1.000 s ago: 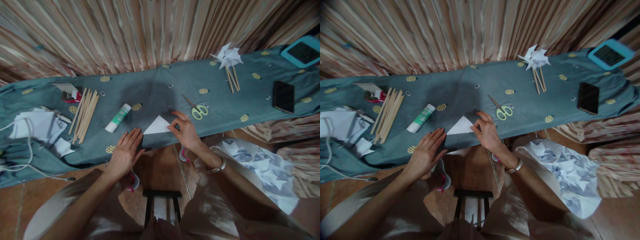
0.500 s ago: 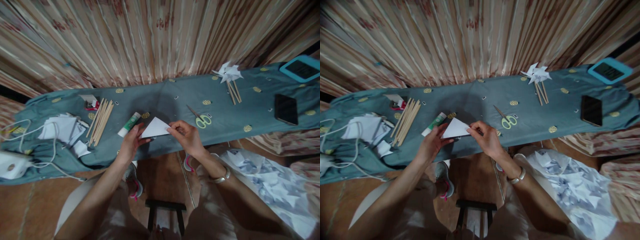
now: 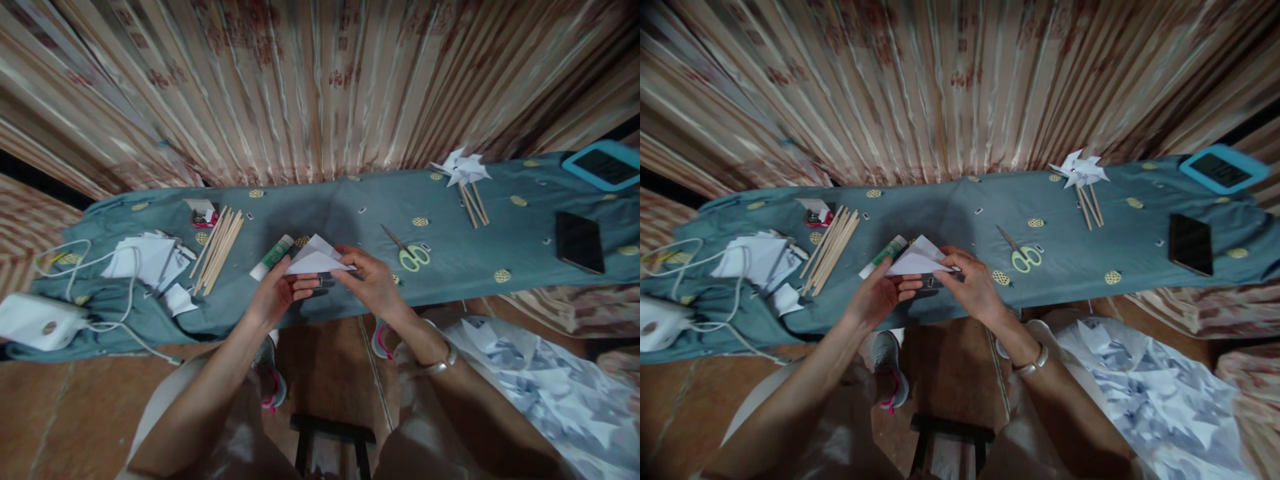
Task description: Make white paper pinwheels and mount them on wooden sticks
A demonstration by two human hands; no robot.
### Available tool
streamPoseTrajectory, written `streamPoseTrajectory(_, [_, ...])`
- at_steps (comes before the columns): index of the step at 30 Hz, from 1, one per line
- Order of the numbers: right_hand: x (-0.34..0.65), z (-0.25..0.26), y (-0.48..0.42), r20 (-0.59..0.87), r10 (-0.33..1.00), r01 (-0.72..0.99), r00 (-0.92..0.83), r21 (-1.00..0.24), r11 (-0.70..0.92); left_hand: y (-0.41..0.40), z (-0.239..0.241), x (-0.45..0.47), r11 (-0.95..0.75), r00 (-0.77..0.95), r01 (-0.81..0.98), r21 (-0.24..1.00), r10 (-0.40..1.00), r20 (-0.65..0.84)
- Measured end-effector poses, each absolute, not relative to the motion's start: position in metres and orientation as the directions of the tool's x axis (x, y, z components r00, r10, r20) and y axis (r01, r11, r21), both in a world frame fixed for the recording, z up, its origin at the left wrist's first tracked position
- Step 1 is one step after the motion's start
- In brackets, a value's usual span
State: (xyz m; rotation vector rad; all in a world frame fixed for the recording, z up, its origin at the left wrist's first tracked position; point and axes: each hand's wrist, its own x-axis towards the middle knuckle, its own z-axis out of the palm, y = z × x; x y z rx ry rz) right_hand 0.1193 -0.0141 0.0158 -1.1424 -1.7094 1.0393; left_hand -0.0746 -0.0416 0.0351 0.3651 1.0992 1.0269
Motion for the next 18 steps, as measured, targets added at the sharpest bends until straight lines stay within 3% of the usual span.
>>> streamPoseTrajectory(6, [0.112,0.01,-0.013,0.073,0.959,0.211,-0.275,-0.968,0.135,-0.046,0.032,-0.073,0.389,-0.034,-0.44,0.809,0.893,-0.448])
streamPoseTrajectory(12, [0.103,0.011,-0.013,0.028,0.964,0.042,-0.265,-0.998,0.04,-0.043,0.028,-0.071,0.336,-0.168,-0.437,0.834,0.881,-0.443])
streamPoseTrajectory(18, [0.109,0.012,-0.011,0.028,0.962,-0.005,-0.271,-1.0,0.028,-0.038,0.03,-0.079,0.273,-0.243,-0.422,0.865,0.885,-0.397])
